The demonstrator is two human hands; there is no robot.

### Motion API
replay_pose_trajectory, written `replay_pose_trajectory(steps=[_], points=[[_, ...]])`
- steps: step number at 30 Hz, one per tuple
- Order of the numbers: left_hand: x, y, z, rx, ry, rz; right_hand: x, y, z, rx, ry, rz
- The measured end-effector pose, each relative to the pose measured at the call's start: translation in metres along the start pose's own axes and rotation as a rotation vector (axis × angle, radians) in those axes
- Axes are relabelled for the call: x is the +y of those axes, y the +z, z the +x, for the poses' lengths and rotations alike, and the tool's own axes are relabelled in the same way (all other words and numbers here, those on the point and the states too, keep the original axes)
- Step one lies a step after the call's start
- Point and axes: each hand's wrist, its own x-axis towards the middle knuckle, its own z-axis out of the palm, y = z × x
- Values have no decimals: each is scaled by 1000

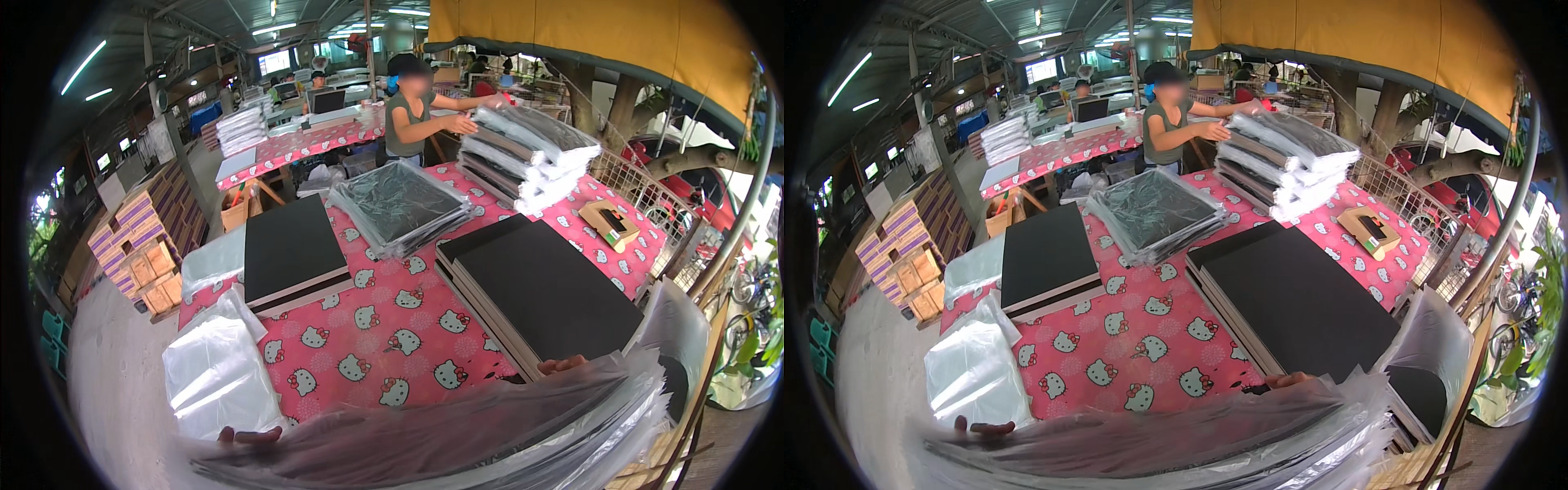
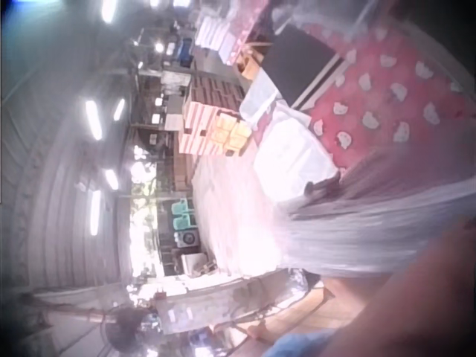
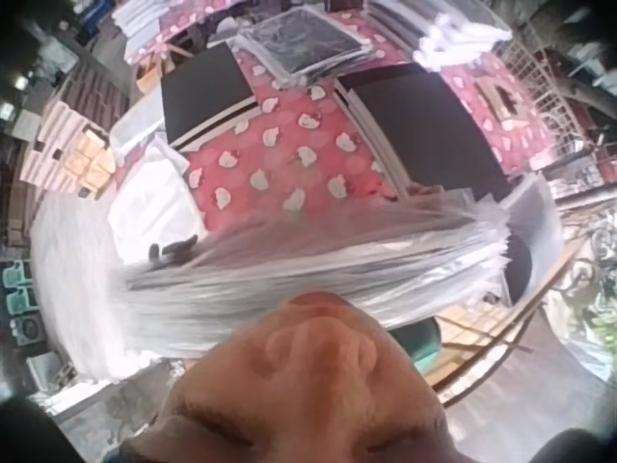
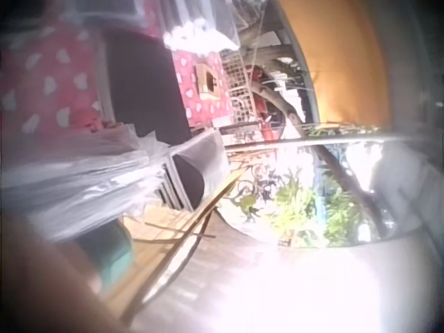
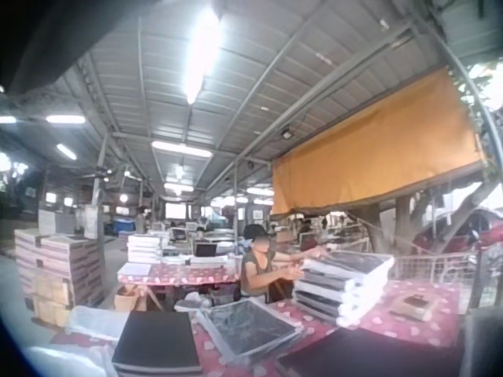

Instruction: The person places black rectangular panels into clear plastic bags by hand and stacks them on a table.

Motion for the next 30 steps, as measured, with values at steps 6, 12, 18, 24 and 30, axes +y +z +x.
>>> replay_pose_trajectory(steps=[6,12,18,24,30], points=[[-6,8,-15,61,25,-62,6,1,-25,10,-73,-43],[15,52,13,92,198,-162,21,9,-25,7,-218,-58],[71,98,38,24,387,-330,-11,29,1,57,-330,-91],[10,35,104,-571,370,-307,-21,5,20,-189,-146,278],[3,83,104,-409,279,-290,9,26,41,235,-6,77]])
